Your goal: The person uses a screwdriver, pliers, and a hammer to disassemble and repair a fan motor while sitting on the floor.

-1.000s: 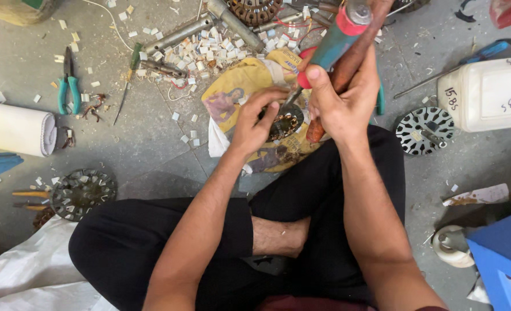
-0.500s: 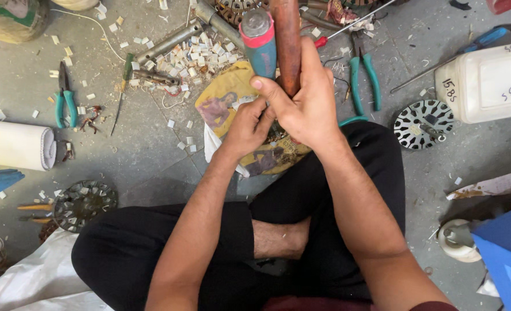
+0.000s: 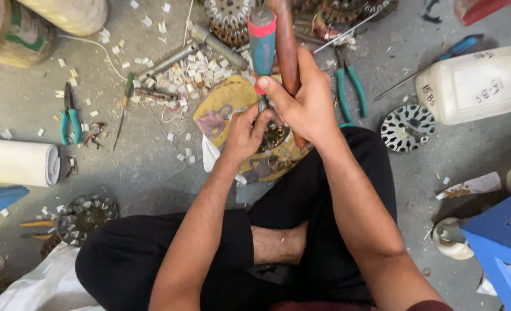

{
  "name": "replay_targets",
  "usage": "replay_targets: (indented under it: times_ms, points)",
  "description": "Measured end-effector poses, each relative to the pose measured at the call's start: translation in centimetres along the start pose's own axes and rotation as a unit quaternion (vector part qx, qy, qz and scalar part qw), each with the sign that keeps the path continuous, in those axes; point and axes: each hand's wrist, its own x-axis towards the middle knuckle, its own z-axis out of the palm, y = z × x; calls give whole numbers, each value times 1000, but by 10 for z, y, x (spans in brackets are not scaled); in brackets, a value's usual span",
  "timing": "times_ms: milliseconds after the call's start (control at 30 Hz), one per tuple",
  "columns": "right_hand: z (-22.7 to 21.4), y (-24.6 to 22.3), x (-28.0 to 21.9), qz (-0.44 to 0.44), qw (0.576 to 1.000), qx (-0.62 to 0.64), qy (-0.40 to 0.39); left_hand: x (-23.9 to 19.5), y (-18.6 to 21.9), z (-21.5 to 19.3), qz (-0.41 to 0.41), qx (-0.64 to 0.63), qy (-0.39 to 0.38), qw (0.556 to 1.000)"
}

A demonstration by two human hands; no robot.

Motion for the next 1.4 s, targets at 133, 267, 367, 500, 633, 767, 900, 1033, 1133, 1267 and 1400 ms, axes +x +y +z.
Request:
replay_targets:
  times_ms: [133,267,367,500,633,767,900,1033,1133,1267,1400]
  points:
    - [-51,-35,5,-62,980,-183,-46,-10,2,1,1,-23,20,1000]
    - [-129,-113,26,-42,980,-188,-43,-7,-2,-4,11,-33,18,999]
    - [-147,-159,34,4,989,-146,-13,-9,-3,-4,2,-12,12,1000]
    - [-118,-170,25,4,986,-147,-77,-11,5,-5,-1,-45,15,999]
    - [-123,-199,52,77,873,-412,-249,-10,1,-6,13,-37,19,999]
    - [-130,-228,70,154,914,-353,-125,-13,-15,2,-5,-4,17,1000]
    - [-96,-208,35,-3,972,-215,-93,-16,-13,-3,44,-16,26,999]
    - [-124,-216,75,177,888,-376,-198,-6,-6,-7,71,-16,29,997]
    - [-148,-198,78,133,984,-72,-92,-16,-9,-2,23,-25,18,999]
    - [-122,-172,28,-207,907,-321,-179,-14,-5,-4,56,-38,19,998]
    - [-113,-203,45,177,913,-328,-164,-15,-8,-3,47,-22,11,999]
